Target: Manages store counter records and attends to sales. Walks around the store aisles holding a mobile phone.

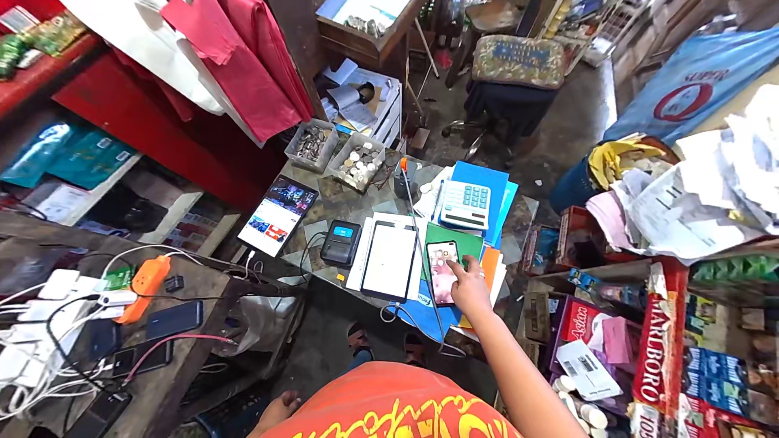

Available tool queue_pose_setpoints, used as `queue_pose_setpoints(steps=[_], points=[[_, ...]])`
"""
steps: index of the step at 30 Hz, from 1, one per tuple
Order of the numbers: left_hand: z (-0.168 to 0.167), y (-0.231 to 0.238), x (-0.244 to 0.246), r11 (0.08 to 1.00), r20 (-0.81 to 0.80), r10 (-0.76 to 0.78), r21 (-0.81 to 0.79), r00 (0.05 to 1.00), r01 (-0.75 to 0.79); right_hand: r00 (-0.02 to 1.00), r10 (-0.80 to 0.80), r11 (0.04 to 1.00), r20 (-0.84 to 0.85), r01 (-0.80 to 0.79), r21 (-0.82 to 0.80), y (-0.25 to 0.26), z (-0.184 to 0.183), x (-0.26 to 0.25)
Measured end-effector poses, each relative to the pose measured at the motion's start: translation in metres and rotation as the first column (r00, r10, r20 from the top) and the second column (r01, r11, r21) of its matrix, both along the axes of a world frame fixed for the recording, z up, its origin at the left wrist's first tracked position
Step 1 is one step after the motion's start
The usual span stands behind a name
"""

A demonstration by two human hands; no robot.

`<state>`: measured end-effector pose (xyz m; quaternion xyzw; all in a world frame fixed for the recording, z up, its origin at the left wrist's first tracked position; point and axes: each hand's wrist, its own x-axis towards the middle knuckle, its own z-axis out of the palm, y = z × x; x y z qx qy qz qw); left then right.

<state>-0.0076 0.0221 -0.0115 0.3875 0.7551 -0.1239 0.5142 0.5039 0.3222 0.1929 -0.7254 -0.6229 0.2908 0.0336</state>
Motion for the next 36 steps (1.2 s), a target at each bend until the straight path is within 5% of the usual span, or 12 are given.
queue_pose_setpoints(steps=[5,9,12,18,27,36], points=[[-0.053,-0.026,-0.021,0.999,-0.058,0.04,-0.006,0.997,-0.041,0.995,0.047,0.999,0.093,-0.047,-0.008,0.004,-0.005,-0.002],[-0.025,-0.022,-0.007,0.996,-0.041,0.077,-0.043,0.996,-0.079,1.0,-0.016,0.983,0.01,0.014,0.182,-0.007,0.006,-0.013],[-0.001,-0.02,0.004,0.994,-0.041,0.082,-0.065,0.996,-0.085,0.984,0.153,0.939,-0.09,-0.117,0.323,-0.024,0.0,-0.03],[-0.014,-0.034,-0.002,0.994,-0.037,0.092,-0.049,0.995,-0.094,0.857,0.509,0.856,-0.078,-0.495,0.148,-0.057,-0.016,-0.08],[-0.025,-0.038,-0.005,0.992,0.01,0.119,-0.039,0.993,-0.119,0.939,0.336,0.942,-0.081,-0.334,0.038,-0.051,-0.022,-0.086],[-0.032,-0.034,-0.004,0.994,0.011,0.105,-0.035,0.994,-0.105,0.934,0.351,0.936,-0.07,-0.351,0.023,-0.049,-0.027,-0.092]])
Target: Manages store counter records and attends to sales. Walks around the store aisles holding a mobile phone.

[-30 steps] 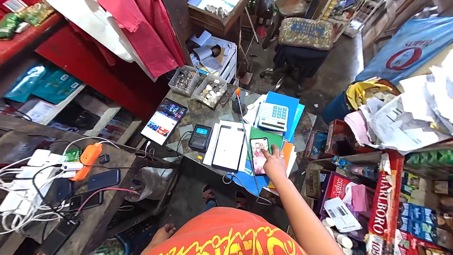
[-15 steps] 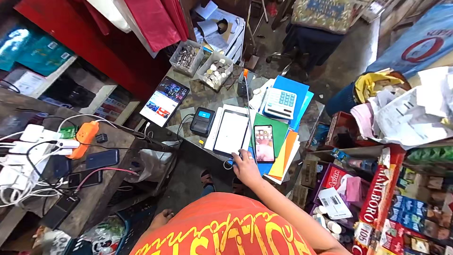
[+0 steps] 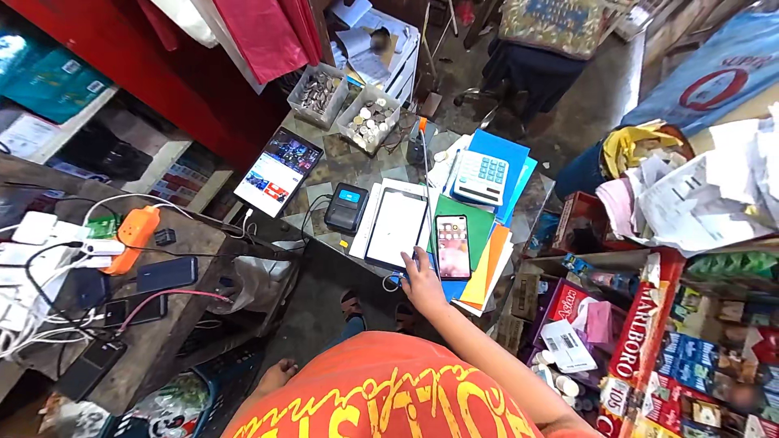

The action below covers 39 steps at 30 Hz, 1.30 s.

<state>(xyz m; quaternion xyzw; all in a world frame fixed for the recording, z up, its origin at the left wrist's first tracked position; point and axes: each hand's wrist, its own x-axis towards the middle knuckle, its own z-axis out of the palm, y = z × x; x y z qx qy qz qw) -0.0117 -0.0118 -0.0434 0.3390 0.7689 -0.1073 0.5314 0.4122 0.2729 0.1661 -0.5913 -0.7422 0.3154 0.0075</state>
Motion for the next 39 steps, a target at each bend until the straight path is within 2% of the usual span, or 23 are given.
queue_pose_setpoints(steps=[8,17,23,30,35,37,39], points=[[0.009,0.007,0.003,1.0,-0.001,-0.013,-0.009,1.0,0.013,1.0,0.006,1.0,-0.018,-0.006,0.029,0.0,-0.004,-0.004],[-0.007,0.0,-0.007,0.999,-0.018,-0.033,-0.003,0.999,0.033,0.999,0.007,1.0,-0.039,-0.007,0.013,0.0,-0.005,-0.001],[0.001,0.011,-0.006,0.999,-0.013,-0.031,-0.011,0.999,0.03,1.0,-0.004,1.0,-0.03,0.003,-0.019,0.012,-0.001,-0.001],[0.011,0.021,-0.004,0.999,-0.027,-0.042,-0.03,0.999,0.041,0.994,-0.019,0.999,-0.109,0.023,0.039,0.032,-0.007,-0.009],[0.011,0.024,0.0,0.997,-0.023,-0.068,-0.026,0.997,0.068,0.992,-0.011,0.995,-0.127,0.024,0.102,0.027,-0.014,-0.004],[0.029,0.04,0.015,0.997,0.013,-0.081,0.022,0.997,0.08,0.993,-0.017,0.995,-0.117,0.028,0.096,0.024,-0.014,-0.003],[0.1,0.089,0.056,0.996,0.126,-0.055,0.071,0.991,0.046,0.991,-0.043,0.996,-0.13,0.054,0.077,0.022,-0.011,-0.002]])
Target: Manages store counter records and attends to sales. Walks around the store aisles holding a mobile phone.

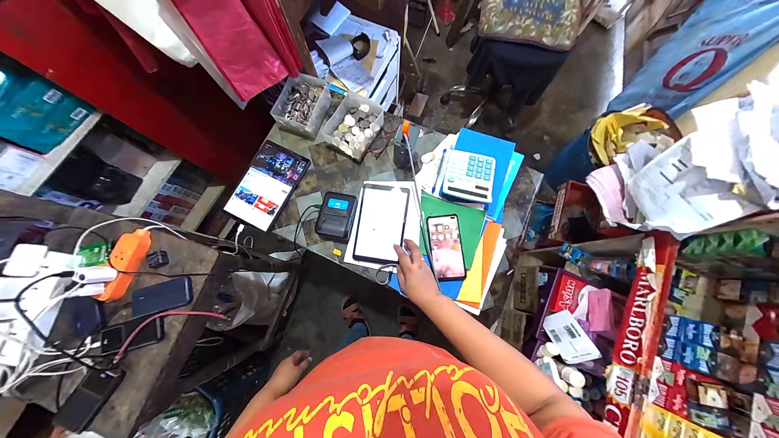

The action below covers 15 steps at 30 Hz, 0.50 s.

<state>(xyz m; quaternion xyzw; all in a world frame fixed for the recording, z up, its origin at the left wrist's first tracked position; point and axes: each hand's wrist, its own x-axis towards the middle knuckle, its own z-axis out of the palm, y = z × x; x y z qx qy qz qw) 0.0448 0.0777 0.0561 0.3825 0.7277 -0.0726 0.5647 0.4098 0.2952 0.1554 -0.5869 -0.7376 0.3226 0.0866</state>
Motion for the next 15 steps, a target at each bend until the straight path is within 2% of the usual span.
queue_pose_setpoints(steps=[2,4,6,8,10,13,15], points=[[0.054,0.053,0.038,0.994,0.08,-0.043,0.106,0.996,0.035,0.998,-0.044,0.998,-0.046,0.042,-0.039,-0.002,0.005,-0.001],[0.08,0.098,0.068,0.952,0.131,-0.134,0.294,0.982,0.091,0.991,-0.087,0.993,-0.101,0.079,-0.084,-0.006,0.008,-0.003],[0.1,0.141,0.097,0.864,0.142,-0.205,0.492,0.968,0.11,0.979,-0.125,0.989,-0.161,0.109,-0.103,-0.01,0.011,-0.004],[0.116,0.175,0.124,0.774,0.11,-0.202,0.626,0.973,0.09,0.956,-0.179,0.981,-0.232,0.153,-0.123,-0.014,0.012,-0.007],[0.122,0.2,0.146,0.749,0.063,-0.125,0.66,0.99,0.053,0.931,-0.226,0.972,-0.288,0.196,-0.131,-0.016,0.011,-0.009],[0.126,0.219,0.166,0.811,-0.031,-0.004,0.585,1.0,0.021,0.912,-0.242,0.969,-0.331,0.212,-0.126,-0.023,0.013,-0.006],[0.127,0.222,0.174,0.833,-0.091,0.046,0.554,0.995,0.012,0.913,-0.2,0.98,-0.355,0.195,-0.05,-0.032,0.015,0.002]])
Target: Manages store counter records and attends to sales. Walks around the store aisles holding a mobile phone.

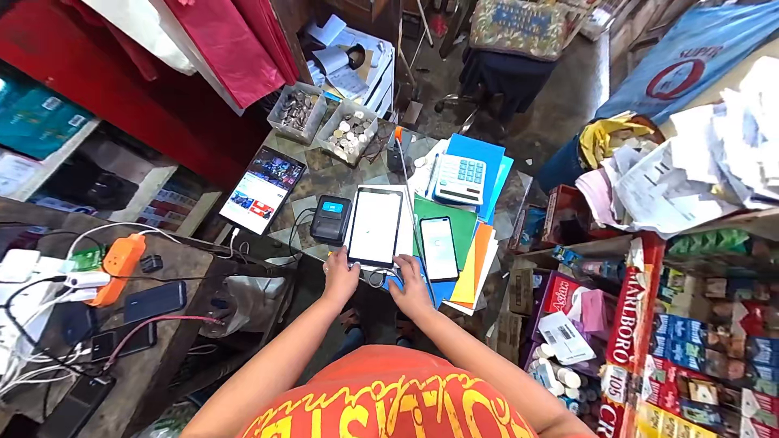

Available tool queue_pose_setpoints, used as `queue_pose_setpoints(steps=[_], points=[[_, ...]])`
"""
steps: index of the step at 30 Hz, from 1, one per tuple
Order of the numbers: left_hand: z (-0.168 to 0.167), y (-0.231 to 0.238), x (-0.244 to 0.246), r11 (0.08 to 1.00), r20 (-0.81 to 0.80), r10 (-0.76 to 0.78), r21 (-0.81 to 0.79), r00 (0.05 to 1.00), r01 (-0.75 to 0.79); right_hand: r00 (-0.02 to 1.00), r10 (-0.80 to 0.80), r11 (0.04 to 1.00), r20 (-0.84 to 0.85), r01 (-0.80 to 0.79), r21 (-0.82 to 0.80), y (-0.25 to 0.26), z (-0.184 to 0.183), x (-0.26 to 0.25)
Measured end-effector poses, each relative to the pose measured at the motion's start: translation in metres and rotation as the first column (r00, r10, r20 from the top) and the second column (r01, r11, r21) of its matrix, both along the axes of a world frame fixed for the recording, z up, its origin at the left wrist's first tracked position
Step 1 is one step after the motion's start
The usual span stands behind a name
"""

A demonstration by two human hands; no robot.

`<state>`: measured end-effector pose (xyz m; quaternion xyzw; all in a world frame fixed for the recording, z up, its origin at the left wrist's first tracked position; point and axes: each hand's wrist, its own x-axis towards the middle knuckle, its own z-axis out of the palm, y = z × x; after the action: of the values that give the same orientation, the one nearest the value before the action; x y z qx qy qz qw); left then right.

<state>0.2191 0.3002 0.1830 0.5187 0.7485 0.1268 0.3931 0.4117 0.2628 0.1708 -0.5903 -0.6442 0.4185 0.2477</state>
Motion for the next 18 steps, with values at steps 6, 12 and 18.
queue_pose_setpoints(steps=[6,12,18], points=[[-0.008,0.006,-0.001,0.977,0.237,0.21,-0.071,0.948,-0.199,0.998,-0.048,0.892,-0.042,0.062,0.448,-0.025,-0.018,0.039],[-0.003,0.016,0.019,0.98,0.087,0.163,-0.127,0.983,-0.152,0.988,0.072,0.93,0.139,-0.117,0.348,-0.03,-0.02,0.036],[-0.012,0.013,0.017,0.985,0.039,0.14,-0.106,0.989,-0.135,0.905,0.206,0.934,0.372,-0.296,0.203,-0.016,-0.015,0.01]])
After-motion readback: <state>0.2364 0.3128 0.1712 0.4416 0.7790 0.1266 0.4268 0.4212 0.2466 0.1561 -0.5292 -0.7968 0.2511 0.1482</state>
